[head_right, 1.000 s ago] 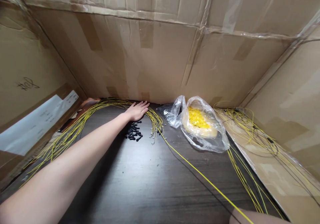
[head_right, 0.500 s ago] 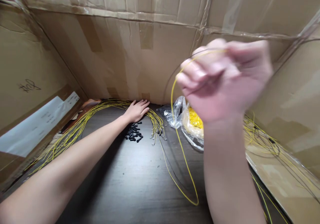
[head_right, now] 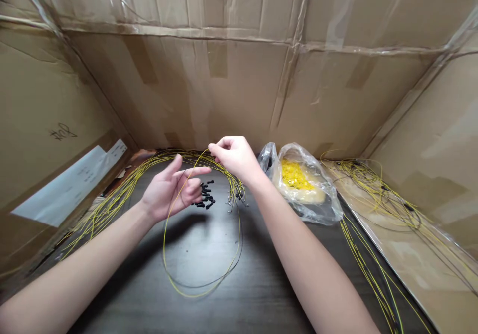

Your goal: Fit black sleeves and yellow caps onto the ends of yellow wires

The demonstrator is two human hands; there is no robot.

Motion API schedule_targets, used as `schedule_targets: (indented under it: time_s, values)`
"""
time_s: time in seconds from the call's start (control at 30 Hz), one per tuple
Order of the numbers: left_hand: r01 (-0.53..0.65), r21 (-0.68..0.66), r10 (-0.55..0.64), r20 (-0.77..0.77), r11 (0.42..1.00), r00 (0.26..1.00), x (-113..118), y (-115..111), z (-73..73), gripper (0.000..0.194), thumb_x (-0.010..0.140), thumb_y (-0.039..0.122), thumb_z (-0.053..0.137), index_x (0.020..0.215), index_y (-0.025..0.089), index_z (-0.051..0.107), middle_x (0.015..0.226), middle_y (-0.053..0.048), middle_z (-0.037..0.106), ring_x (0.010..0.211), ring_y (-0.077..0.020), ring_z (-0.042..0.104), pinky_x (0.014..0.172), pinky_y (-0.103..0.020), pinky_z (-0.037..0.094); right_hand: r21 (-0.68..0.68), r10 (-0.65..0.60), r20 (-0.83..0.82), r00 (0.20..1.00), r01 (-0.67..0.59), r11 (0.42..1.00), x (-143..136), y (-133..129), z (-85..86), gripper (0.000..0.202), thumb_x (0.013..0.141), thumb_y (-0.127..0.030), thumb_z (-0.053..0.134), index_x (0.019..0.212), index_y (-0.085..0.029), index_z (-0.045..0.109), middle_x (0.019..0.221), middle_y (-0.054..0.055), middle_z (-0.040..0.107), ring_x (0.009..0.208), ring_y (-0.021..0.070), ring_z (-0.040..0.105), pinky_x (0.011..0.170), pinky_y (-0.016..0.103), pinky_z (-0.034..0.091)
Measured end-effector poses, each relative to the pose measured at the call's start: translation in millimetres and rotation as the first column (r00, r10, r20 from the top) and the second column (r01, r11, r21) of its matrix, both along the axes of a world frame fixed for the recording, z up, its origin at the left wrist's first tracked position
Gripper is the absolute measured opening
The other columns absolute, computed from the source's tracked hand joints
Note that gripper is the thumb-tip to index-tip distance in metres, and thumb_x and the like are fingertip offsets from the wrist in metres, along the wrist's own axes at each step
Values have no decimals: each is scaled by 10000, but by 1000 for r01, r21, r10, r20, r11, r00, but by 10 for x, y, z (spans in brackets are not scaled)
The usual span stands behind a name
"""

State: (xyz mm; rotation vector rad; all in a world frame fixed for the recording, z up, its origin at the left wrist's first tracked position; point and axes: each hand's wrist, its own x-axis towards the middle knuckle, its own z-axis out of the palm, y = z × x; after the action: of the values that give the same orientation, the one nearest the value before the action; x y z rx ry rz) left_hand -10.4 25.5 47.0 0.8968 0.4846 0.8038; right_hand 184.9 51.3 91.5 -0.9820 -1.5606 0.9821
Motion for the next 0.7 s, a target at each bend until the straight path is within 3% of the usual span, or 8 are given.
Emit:
schedule_targets:
  time_s: [0.07, 0.13, 0.27, 0.33, 0.43, 0.57, 0.63, 0.7]
  values:
    - [-65, 16, 65, 0, 998, 998, -36, -59, 17, 393, 989, 423, 435, 990, 102, 663, 435, 59, 385, 341, -77, 361, 361, -173, 324, -69, 32, -75, 997, -37, 997, -132, -15, -165, 257, 848, -353, 639, 731, -127, 597, 653, 17, 610, 576, 86, 558, 508, 186, 426]
    - [-142, 25, 141, 40, 990, 989, -66, -49, 23, 332, 1005, 345, 419, 860, 130, 625, 426, 84, 282, 306, -57, 236, 310, -151, 205, -207, 104, -221, 970, -151, 967, -270, -127, -360, 274, 895, -423, 584, 895, -148, 580, 754, 33, 650, 637, 110, 616, 581, 221, 498]
    - [-240, -12, 240, 146, 971, 960, -127, 21, 16, 369, 1023, 350, 364, 756, 162, 536, 453, 81, 262, 311, -60, 208, 290, -150, 170, -398, 361, -454, 814, -548, 735, -482, -549, -746, 492, 897, -524, 578, 1239, -193, 453, 834, 45, 680, 726, 147, 683, 710, 287, 549]
    - [-264, -34, 266, 140, 964, 954, -168, 54, -9, 363, 1021, 351, 374, 738, 168, 510, 463, 80, 262, 312, -60, 206, 283, -151, 152, -414, 433, -470, 769, -625, 661, -511, -742, -859, 697, 831, -480, 696, 1366, -195, 352, 901, 58, 686, 753, 156, 694, 738, 304, 555]
    - [-289, -61, 293, 80, 955, 953, -266, 130, -73, 349, 1014, 344, 390, 731, 172, 500, 466, 80, 256, 307, -63, 208, 275, -154, 127, -435, 541, -436, 719, -695, 572, -439, -893, -888, 943, 769, -413, 783, 1481, -219, 196, 914, 50, 685, 671, 151, 689, 682, 304, 562]
    - [-395, -97, 398, 9, 913, 917, -471, 296, -173, 360, 1012, 325, 374, 704, 175, 485, 453, 78, 252, 297, -73, 220, 272, -168, 129, -538, 690, -337, 641, -732, 417, -226, -903, -839, 995, 788, -405, 771, 1533, -248, 129, 889, 50, 695, 589, 137, 669, 562, 248, 529]
    - [-445, -134, 445, -31, 886, 895, -575, 381, -214, 362, 1011, 311, 354, 694, 180, 471, 443, 79, 244, 293, -78, 209, 274, -178, 126, -594, 750, -272, 603, -719, 362, -127, -883, -842, 978, 790, -412, 767, 1539, -243, 161, 861, 46, 700, 588, 132, 667, 560, 237, 523]
    - [-494, -117, 487, -86, 861, 869, -656, 444, -251, 362, 1008, 302, 328, 685, 190, 448, 441, 82, 227, 298, -81, 186, 285, -189, 121, -628, 793, -180, 582, -688, 363, -45, -861, -857, 842, 805, -420, 750, 1495, -205, 318, 786, 30, 693, 571, 113, 648, 570, 225, 517]
